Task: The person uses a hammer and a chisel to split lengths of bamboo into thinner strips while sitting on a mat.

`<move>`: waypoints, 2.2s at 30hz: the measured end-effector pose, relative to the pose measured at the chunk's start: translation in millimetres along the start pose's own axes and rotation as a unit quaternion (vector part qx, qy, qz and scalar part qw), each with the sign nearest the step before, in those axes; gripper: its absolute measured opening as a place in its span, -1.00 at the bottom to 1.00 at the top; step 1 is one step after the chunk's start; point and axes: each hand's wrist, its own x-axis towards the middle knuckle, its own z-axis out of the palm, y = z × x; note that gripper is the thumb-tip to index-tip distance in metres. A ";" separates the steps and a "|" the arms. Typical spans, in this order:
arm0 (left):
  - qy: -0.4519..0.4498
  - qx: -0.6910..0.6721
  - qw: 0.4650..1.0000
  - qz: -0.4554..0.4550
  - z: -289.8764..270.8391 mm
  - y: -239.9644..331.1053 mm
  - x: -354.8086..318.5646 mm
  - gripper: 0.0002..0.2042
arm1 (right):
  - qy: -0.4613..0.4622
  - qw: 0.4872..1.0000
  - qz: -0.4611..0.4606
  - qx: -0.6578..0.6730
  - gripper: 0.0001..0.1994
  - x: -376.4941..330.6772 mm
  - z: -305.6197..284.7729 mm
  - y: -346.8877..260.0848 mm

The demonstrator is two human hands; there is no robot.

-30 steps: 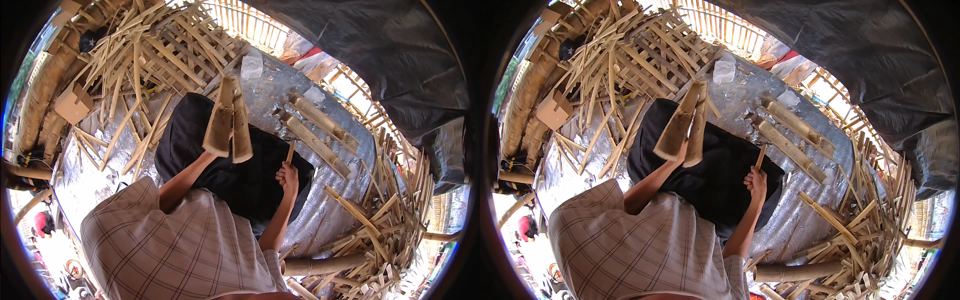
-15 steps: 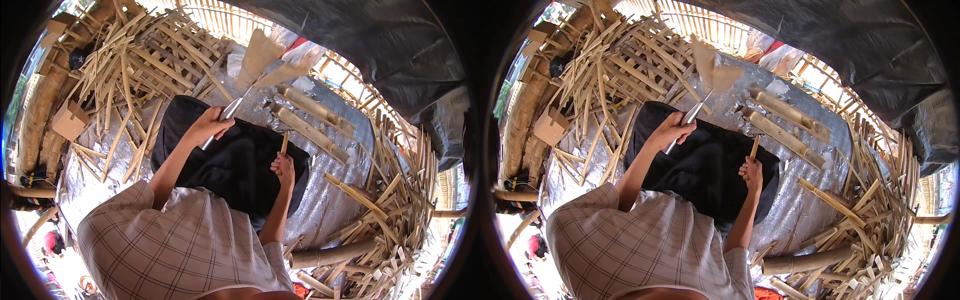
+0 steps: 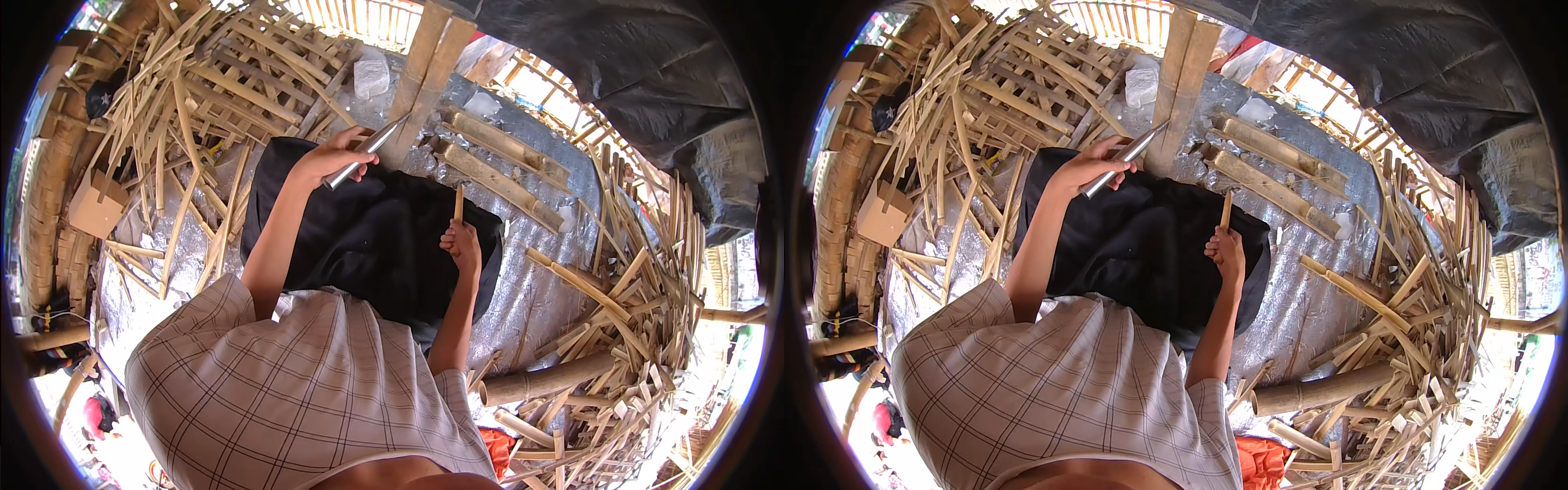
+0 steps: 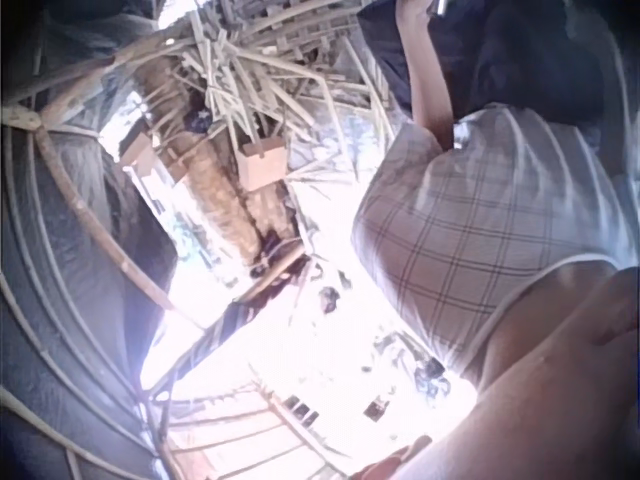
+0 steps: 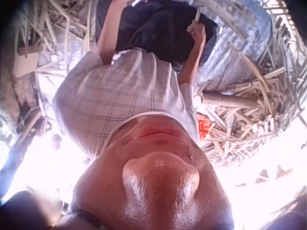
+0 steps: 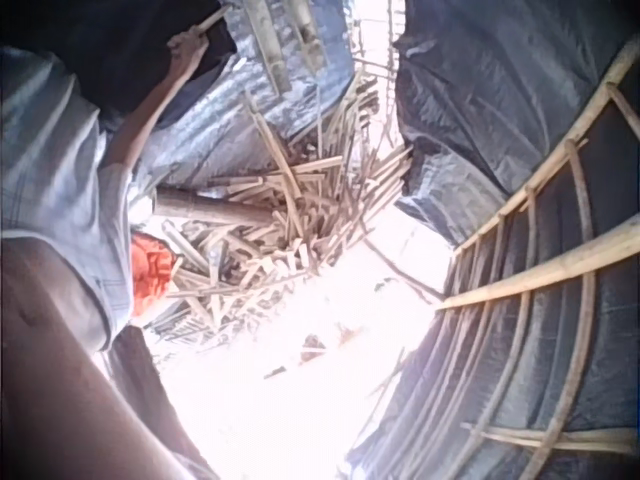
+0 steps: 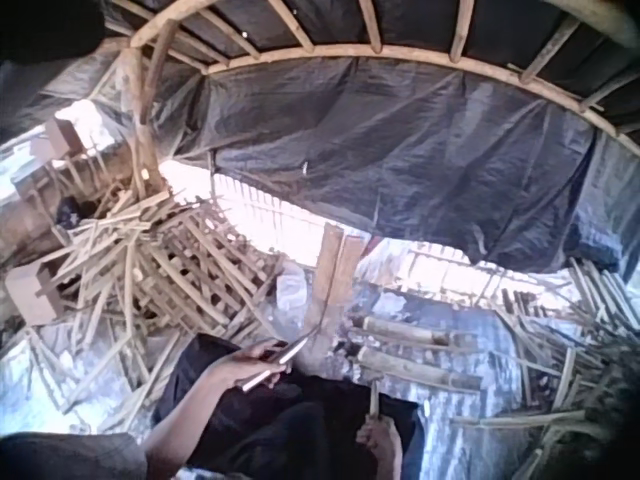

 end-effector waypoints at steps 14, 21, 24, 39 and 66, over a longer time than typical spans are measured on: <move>0.161 0.101 0.981 -0.046 -64.5 -60.5 -57.7 -0.65 | 0.043 0.998 0.026 -0.039 -0.80 5.8 -0.4 -5.7; 0.194 0.051 0.979 0.036 -68.1 -101.7 -93.0 -0.69 | 0.035 0.999 0.037 -0.012 -0.81 4.2 2.0 -6.3; 0.239 0.068 0.967 0.050 -58.0 -98.3 -88.3 -0.68 | 0.025 0.999 0.029 -0.018 -0.80 4.6 -1.6 -6.9; 0.204 0.225 0.946 0.110 6.1 -54.6 -22.5 -0.70 | 0.033 0.999 0.022 -0.022 -0.79 4.8 -3.3 -1.1; 0.169 0.610 0.773 0.045 -61.8 -87.7 -26.8 -0.53 | -0.228 0.970 0.013 0.085 -0.81 -69.3 67.2 10.7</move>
